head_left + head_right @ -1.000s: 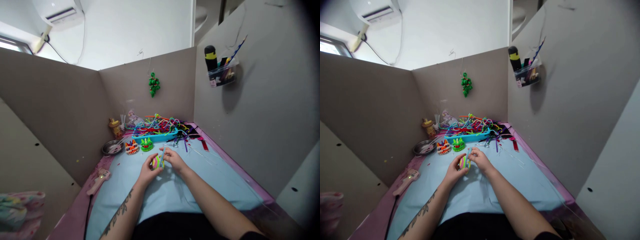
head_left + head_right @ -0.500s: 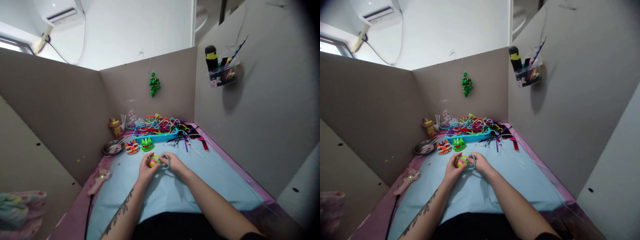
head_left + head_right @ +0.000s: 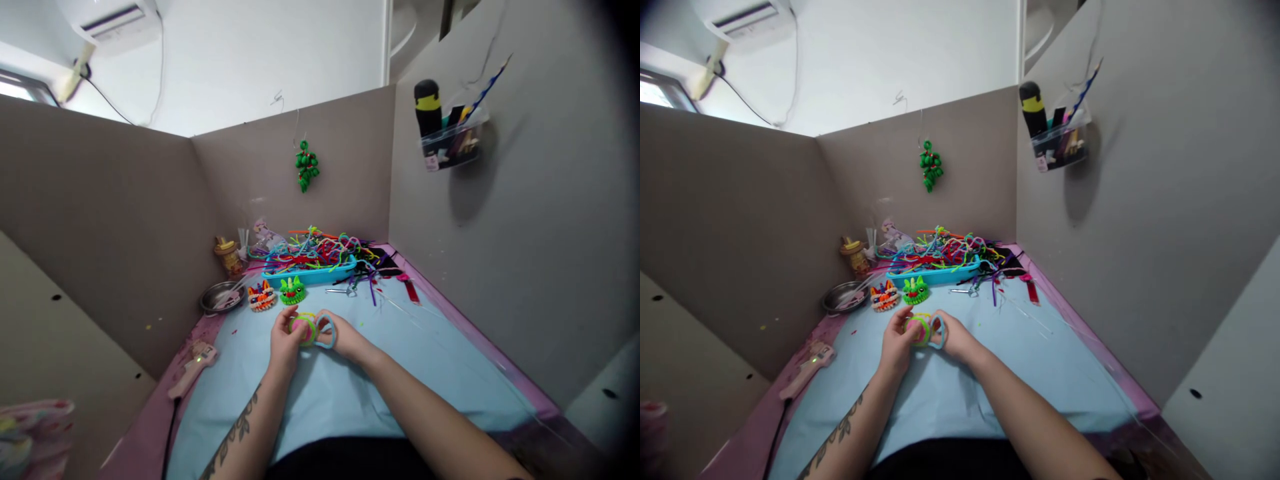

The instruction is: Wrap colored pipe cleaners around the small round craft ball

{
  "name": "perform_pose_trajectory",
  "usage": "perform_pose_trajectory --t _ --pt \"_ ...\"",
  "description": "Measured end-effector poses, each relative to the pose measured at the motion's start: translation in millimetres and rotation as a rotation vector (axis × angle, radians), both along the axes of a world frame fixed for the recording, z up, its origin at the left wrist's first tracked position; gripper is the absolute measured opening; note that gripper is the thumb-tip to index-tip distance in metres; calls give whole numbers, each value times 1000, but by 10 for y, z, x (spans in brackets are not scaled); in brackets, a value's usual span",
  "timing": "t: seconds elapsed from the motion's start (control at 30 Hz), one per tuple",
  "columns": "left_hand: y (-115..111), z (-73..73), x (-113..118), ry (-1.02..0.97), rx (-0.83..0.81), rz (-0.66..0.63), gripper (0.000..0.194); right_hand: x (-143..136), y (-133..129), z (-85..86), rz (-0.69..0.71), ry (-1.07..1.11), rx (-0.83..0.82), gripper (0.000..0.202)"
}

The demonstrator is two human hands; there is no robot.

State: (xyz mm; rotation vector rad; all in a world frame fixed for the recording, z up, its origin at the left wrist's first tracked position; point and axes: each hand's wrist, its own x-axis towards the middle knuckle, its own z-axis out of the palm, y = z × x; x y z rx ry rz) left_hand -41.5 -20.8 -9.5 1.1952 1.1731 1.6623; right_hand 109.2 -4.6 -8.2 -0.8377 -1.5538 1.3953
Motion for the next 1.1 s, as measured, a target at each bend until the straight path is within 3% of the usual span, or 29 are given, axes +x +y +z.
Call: perform_pose_trajectory --t 0.27,0.43,0.53,0.73,0.9,1.1 --pt "-61 89 43 -23 -32 30 44 -55 11 -93 -10 16 -63 28" --pt "-73 225 23 147 -29 17 36 -102 -58 117 41 144 -301 35" --pt "12 345 35 173 -25 24 34 -109 -8 280 24 137 -350 35" --pt "431 532 85 68 2 19 35 -52 404 464 -26 101 -255 32" --pt "757 470 83 -33 -69 9 35 -65 700 427 -37 64 -307 33" --pt "871 239 167 71 -127 -36 27 24 725 178 -57 216 -393 42"
